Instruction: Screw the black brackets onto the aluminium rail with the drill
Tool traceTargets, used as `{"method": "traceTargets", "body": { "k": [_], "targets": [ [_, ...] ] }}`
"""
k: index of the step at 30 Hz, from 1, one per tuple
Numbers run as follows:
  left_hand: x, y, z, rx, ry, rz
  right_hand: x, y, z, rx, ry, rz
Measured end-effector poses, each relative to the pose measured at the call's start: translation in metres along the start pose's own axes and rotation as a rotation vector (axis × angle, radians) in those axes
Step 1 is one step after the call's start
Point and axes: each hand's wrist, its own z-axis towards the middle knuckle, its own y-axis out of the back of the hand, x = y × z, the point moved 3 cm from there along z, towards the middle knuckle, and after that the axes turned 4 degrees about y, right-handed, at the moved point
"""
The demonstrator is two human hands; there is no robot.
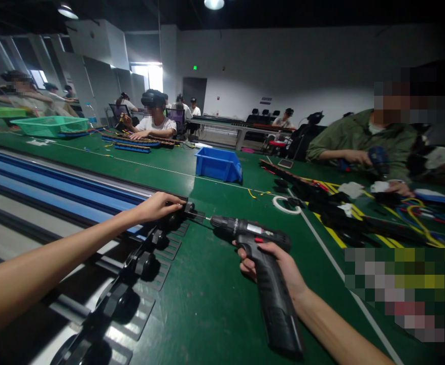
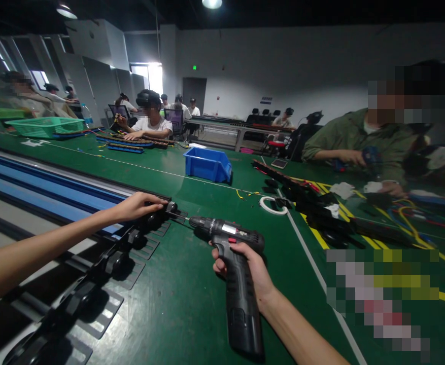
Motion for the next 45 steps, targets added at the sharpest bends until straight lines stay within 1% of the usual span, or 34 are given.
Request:
{"method": "traceTargets", "body": {
  "k": [7,22,28,32,35,38,45],
  "targets": [
    [-0.003,0.000,0.000,-0.015,0.014,-0.028,-0.001,-0.002,0.002,-0.002,-0.019,-0.016],
    [-0.005,-0.001,0.000,-0.038,0.015,-0.005,-0.003,-0.002,0.006,0.012,-0.023,-0.044],
    [-0.008,0.000,0.000,-0.084,0.087,0.050,-0.002,-0.002,0.006,-0.012,-0.044,-0.028],
    [-0.008,-0.001,0.001,-0.091,0.156,0.149,-0.002,-0.002,0.005,-0.012,-0.041,-0.043],
    [-0.009,-0.003,0.002,-0.053,0.213,0.219,-0.002,-0.004,0.005,-0.014,-0.038,-0.042],
    [-0.011,-0.004,0.002,0.004,0.239,0.241,-0.001,-0.005,0.004,-0.016,-0.034,-0.047],
    [-0.009,-0.006,0.003,0.057,0.256,0.172,-0.001,-0.005,0.004,-0.003,-0.037,-0.079]
  ]
}}
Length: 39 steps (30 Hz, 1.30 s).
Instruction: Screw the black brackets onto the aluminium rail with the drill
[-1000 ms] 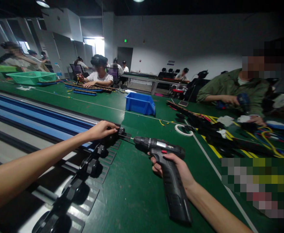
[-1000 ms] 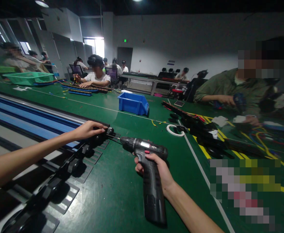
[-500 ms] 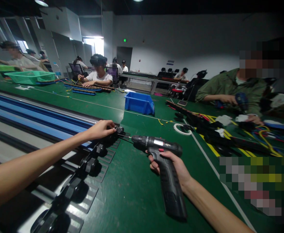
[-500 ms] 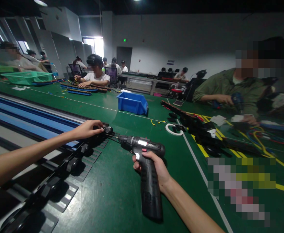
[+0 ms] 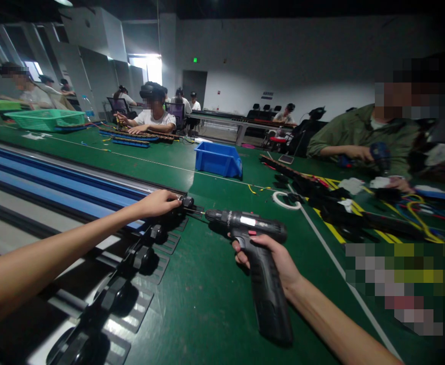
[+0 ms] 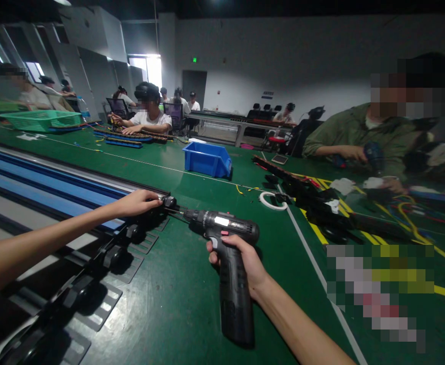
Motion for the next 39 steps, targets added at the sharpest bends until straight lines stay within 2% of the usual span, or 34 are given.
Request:
{"method": "traceTargets", "body": {
  "k": [15,23,29,34,39],
  "targets": [
    [0.0062,-0.0012,0.0034,0.034,0.032,-0.088,0.0025,-0.0002,0.0019,-0.010,0.012,-0.084],
    [0.0070,-0.0014,0.0036,0.019,-0.005,-0.092,0.0042,0.0017,0.0014,-0.046,-0.027,-0.156],
    [0.0067,-0.0012,0.0036,0.028,0.004,-0.087,0.0042,0.0030,0.0031,-0.041,0.044,-0.183],
    [0.0035,0.0006,0.0020,0.032,0.015,-0.105,0.0029,0.0039,0.0042,-0.039,0.010,-0.191],
    [0.0050,0.0002,0.0019,0.021,0.027,-0.099,0.0028,-0.0017,0.0064,-0.038,0.045,-0.179]
  ]
}}
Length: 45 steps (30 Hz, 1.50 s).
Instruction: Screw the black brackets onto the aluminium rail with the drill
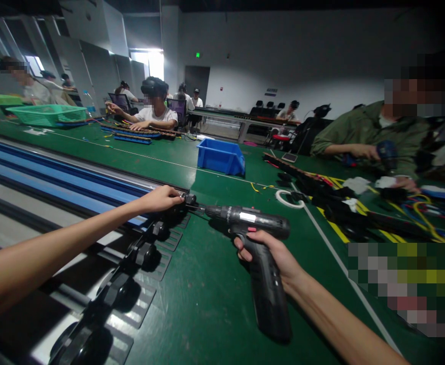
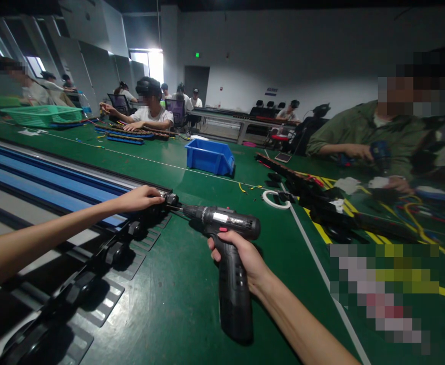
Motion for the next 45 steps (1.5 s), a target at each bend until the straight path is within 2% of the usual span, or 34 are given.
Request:
{"method": "traceTargets", "body": {
  "k": [6,13,20,26,31,37,41,45],
  "targets": [
    [0.001,-0.001,0.000,0.004,0.012,0.003,-0.001,0.000,0.002,-0.004,-0.002,-0.008],
    [0.003,-0.002,0.001,0.003,0.004,0.006,-0.003,-0.003,0.001,0.029,-0.009,0.080],
    [0.000,-0.003,0.000,-0.038,-0.037,0.042,-0.004,0.001,0.000,0.013,-0.097,0.188],
    [-0.002,-0.002,-0.004,-0.046,-0.028,0.057,-0.004,0.005,-0.006,0.041,0.004,0.206],
    [-0.002,-0.001,-0.006,-0.094,-0.047,0.060,-0.003,0.018,-0.005,-0.089,0.101,0.282],
    [0.001,-0.001,-0.008,-0.168,-0.110,0.166,-0.001,0.031,0.002,-0.177,0.092,0.382],
    [0.003,0.000,-0.010,-0.167,-0.142,0.207,0.006,0.033,0.002,-0.171,0.052,0.301],
    [0.011,0.007,-0.011,-0.149,-0.153,0.253,0.010,0.035,-0.003,-0.175,-0.040,0.086]
  ]
}}
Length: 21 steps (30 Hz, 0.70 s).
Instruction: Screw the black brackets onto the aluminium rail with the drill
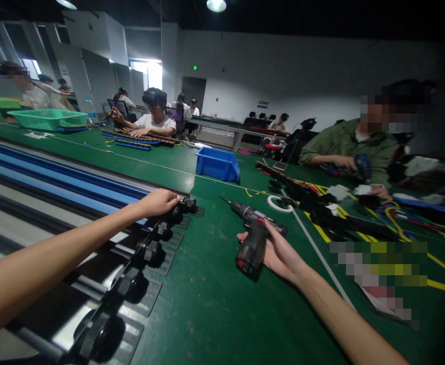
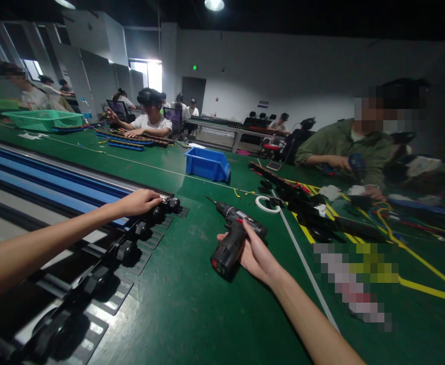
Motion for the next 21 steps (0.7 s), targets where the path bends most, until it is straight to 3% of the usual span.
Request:
{"method": "traceTargets", "body": {
  "k": [3,6,10,14,17,19,21],
  "targets": [
    [0.011,0.004,-0.001,0.019,0.014,0.013,0.000,0.005,-0.001,-0.044,0.031,-0.164],
    [0.024,0.007,-0.001,0.040,0.018,-0.012,0.001,0.015,0.003,-0.188,0.076,-0.327],
    [0.043,0.011,-0.002,0.047,0.031,0.017,0.009,0.026,0.012,-0.337,0.076,-0.730],
    [0.059,0.013,-0.002,0.055,0.007,-0.003,0.020,0.020,0.020,-0.294,0.046,-1.188],
    [0.064,0.013,-0.003,0.030,-0.009,0.005,0.027,0.013,0.021,-0.301,0.057,-1.350],
    [0.063,0.014,-0.004,0.007,-0.015,0.009,0.034,0.009,0.018,-0.382,0.085,-1.437],
    [0.060,0.014,-0.005,-0.010,-0.012,-0.005,0.043,0.002,0.010,-0.529,0.209,-1.552]
  ]
}}
